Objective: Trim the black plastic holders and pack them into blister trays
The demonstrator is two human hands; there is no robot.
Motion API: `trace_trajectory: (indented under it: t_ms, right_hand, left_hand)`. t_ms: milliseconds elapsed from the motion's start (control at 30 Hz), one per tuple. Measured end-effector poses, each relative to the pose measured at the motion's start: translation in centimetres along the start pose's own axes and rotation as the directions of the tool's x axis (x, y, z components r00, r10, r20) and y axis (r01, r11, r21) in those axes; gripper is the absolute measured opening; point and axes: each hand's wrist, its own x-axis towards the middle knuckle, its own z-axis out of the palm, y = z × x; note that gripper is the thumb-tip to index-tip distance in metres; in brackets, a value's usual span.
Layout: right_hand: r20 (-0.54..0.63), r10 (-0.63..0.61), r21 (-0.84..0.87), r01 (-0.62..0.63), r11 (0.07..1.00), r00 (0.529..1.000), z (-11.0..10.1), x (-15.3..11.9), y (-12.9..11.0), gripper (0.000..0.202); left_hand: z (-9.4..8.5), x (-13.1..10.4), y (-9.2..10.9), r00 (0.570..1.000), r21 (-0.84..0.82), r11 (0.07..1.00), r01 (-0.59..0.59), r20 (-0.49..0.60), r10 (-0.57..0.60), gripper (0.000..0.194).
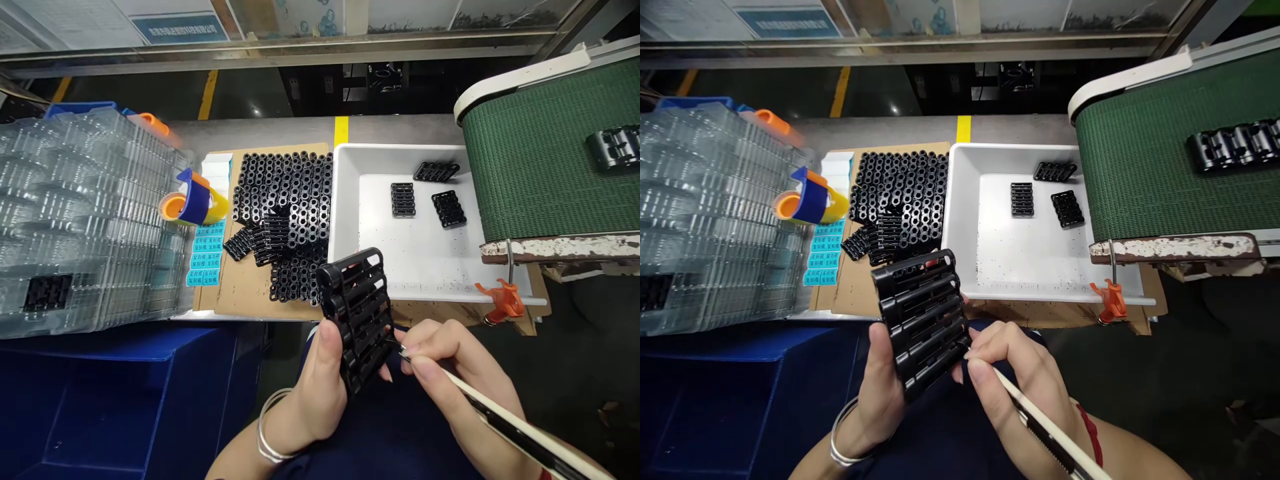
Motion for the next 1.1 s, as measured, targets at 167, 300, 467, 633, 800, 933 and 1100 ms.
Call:
trace_trajectory:
  t_ms: [167,300,467,633,800,933,1100]
  right_hand:
    - [0.035,-0.061,-0.041,0.062,0.997,0.998,-0.08,-0.32,0.32,0.019]
    - [0.04,-0.049,-0.035,0.051,0.998,0.998,-0.13,-0.44,0.36,0.018]
    - [0.024,-0.023,-0.016,0.023,1.0,0.999,-0.1,-0.15,0.16,0.017]
    - [-0.025,-0.021,0.006,0.021,1.0,0.999,0.07,0.21,-0.03,0.015]
    - [-0.036,-0.038,-0.021,0.038,0.999,0.999,0.08,0.16,0.18,0.014]
    - [-0.022,-0.03,-0.025,0.029,0.999,0.999,-0.01,-0.15,0.35,0.015]
    - [-0.008,-0.045,-0.04,0.045,0.998,0.999,0.1,-0.25,0.19,0.016]
  left_hand:
    - [-0.09,-0.06,-0.15,1.0,-0.001,1.0,-0.019,0.006,0.019,0.085]
    - [-0.11,0.05,-0.15,1.0,0.009,1.0,-0.01,0.001,0.01,0.084]
    - [-0.06,0.22,-0.22,1.0,-0.007,1.0,-0.007,0.015,0.007,0.086]
    - [0.15,0.36,-0.02,1.0,-0.025,1.0,0.004,-0.013,-0.004,0.086]
    - [0.32,0.51,0.28,0.999,-0.013,1.0,0.02,-0.027,-0.021,0.087]
    - [0.25,0.52,0.21,1.0,-0.027,1.0,0.009,-0.02,-0.01,0.086]
    - [0.22,0.46,0.12,1.0,-0.046,0.999,-0.01,-0.023,0.009,0.083]
